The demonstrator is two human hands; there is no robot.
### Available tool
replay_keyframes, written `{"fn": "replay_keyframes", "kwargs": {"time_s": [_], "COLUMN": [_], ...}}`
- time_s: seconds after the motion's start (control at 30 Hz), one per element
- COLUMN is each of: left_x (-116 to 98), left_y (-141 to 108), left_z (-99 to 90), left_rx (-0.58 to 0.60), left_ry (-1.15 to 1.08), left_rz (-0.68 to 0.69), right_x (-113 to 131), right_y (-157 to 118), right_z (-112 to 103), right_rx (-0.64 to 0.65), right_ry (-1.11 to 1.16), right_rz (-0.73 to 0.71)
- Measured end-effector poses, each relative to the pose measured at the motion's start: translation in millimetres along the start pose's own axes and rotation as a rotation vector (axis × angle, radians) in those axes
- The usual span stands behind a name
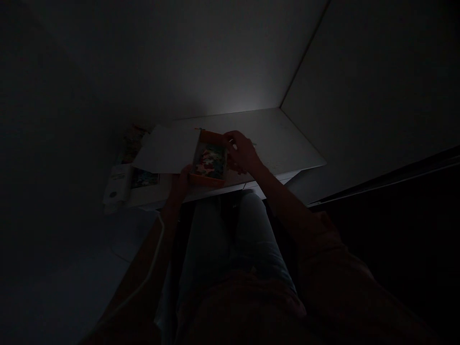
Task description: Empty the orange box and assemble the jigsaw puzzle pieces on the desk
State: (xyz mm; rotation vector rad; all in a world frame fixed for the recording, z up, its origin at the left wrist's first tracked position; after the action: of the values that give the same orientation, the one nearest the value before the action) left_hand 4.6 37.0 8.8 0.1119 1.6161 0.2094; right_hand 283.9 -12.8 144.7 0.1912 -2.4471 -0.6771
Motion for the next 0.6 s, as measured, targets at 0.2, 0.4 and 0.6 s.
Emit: {"fn": "replay_keyframes", "kwargs": {"time_s": [0.2, 0.4, 0.6], "left_x": [-11, -5, -2], "left_y": [-5, -2, -2], "left_z": [6.3, 6.8, 6.0], "left_rx": [-0.098, -0.043, -0.069], "left_ry": [-0.071, -0.103, -0.087], "left_rz": [-0.039, -0.015, -0.084], "right_x": [-63, -82, -90], "right_y": [-66, -113, -129], "right_z": [6, -2, -18], "right_rx": [0.171, 0.225, 0.178], "right_ry": [-0.224, -0.336, -0.354], "right_rz": [-0.113, -0.198, -0.19]}}
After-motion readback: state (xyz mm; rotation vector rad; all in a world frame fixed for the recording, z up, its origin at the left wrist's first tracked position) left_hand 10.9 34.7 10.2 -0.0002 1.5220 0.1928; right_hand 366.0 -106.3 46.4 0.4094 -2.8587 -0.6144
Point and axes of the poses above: each hand's wrist, its own y-axis towards the middle knuckle, its own z-axis out of the palm, x = y × z, the point moved 4 cm from there along y, towards the middle knuckle, and after that the axes turned 4 degrees about -x, right-handed, at the moved point
